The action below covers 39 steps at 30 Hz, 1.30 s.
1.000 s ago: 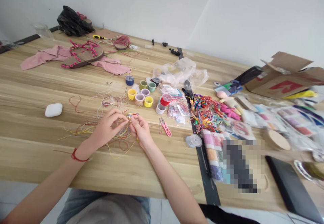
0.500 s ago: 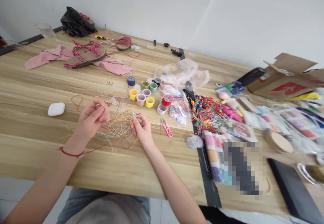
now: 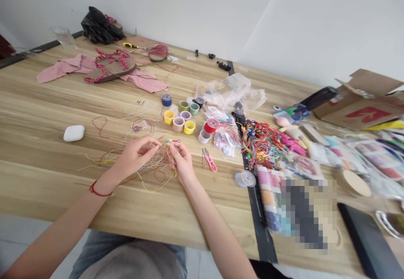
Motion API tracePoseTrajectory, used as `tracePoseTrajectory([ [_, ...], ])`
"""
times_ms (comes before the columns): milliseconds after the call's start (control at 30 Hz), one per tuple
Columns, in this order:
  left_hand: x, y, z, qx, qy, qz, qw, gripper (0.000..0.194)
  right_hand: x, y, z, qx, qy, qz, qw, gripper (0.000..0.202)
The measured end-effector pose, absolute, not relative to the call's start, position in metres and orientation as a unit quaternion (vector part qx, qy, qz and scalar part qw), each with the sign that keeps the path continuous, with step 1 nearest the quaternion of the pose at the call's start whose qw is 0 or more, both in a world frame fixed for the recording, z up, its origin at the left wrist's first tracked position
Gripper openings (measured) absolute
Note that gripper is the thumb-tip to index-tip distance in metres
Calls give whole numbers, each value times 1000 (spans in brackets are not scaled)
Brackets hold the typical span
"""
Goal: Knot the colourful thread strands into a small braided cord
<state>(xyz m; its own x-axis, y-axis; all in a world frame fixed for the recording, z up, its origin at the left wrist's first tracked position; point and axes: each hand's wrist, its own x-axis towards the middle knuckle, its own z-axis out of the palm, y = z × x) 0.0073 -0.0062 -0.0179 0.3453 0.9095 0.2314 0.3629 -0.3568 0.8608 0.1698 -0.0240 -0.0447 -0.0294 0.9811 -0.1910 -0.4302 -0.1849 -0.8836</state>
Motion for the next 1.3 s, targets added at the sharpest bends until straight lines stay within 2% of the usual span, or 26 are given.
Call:
tracePoseTrajectory([
  [100,9,-8,-16,729,433,365,384,14,171,-25,-43,-421,-324,649,544,35],
  [467,15,-11,-18,628,398,346,572,20,173,-26,-44,-420,-312,665,532,31],
  [933,16,-11,-14,616,417,355,566,19,172,-25,-47,-399,-283,677,550,32],
  [1100,10,-9,-16,635,434,383,511,19,172,-25,-46,-390,-279,680,554,32],
  [1300,5,-7,-19,739,486,366,289,18,173,-23,-47,-397,-280,671,561,31],
])
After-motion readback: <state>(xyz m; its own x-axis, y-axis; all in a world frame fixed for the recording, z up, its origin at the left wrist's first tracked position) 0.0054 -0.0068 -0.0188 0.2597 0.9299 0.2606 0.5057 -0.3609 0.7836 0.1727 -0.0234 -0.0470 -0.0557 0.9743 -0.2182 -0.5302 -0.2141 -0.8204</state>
